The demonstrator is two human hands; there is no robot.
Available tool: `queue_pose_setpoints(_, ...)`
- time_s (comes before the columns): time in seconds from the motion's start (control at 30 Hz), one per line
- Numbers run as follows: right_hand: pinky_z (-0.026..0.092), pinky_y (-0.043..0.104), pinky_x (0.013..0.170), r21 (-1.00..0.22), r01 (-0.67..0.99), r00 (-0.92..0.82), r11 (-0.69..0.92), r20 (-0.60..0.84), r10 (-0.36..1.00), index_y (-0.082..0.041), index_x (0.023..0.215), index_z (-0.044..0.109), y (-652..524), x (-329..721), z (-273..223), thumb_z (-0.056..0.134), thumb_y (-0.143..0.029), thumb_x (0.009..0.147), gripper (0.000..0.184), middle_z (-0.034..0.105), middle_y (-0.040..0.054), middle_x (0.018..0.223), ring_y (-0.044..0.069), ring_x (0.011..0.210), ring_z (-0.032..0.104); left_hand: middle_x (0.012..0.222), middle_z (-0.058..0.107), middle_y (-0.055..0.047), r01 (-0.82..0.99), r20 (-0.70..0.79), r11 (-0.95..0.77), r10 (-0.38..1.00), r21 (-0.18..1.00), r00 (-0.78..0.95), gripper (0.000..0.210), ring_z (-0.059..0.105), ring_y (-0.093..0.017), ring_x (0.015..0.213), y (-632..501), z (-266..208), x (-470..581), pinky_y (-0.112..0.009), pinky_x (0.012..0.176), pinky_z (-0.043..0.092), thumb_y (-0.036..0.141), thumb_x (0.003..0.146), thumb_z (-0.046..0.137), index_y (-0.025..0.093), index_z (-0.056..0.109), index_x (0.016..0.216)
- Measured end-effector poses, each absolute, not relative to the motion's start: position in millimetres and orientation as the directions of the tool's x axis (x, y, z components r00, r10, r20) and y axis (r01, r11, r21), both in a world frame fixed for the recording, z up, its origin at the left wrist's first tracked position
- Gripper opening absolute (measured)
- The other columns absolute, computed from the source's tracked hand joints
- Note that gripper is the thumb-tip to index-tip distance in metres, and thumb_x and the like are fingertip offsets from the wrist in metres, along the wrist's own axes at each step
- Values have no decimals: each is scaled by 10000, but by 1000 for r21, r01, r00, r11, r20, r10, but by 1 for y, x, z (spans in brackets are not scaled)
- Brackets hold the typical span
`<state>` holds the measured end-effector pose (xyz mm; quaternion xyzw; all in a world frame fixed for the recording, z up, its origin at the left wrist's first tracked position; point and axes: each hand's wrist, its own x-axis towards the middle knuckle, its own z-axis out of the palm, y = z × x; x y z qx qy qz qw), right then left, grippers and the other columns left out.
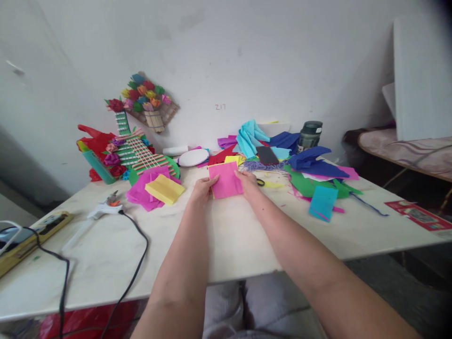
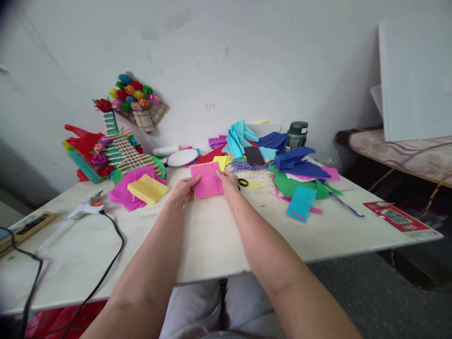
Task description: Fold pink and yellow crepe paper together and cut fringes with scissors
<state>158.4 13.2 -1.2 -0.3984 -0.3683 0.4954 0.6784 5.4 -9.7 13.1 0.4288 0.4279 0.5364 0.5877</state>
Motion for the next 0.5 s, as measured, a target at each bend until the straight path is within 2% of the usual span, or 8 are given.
queue_pose_setpoints(0.13, 372, 256, 523, -926, -318, 241, 202, 127, 962, -184, 562, 527, 14, 159, -3, 705, -459, 492, 335, 505, -36, 493, 131, 529, 483, 697, 688, -117, -283, -32, 50, 997, 958, 67, 360, 655, -212, 629, -7, 10, 5, -283, 563, 530, 330, 535, 795, 87, 668, 768)
queue_pose_setpoints(0.3, 321, 246, 484, -961, -139, 240, 238, 201, 950, -185, 567, 526, 16, 160, -6, 621, -503, 598, 334, 452, -37, 458, 127, 507, 441, 699, 688, -118, -317, -34, 57, 997, 947, 76, 350, 657, -206, 623, -6, 9, 4, -286, 588, 539, 315, 556, 787, 78, 664, 783)
queue_pose_setpoints(0.5, 248, 235, 494, -931, 130, 259, 341, 364, 895, -197, 494, 412, 17, 163, -9, 523, -458, 662, 330, 341, -63, 452, 101, 502, 335, 673, 682, -104, -349, -14, 43, 996, 936, 86, 317, 657, -198, 625, -5, 7, 5, -280, 603, 539, 291, 594, 766, 77, 652, 799)
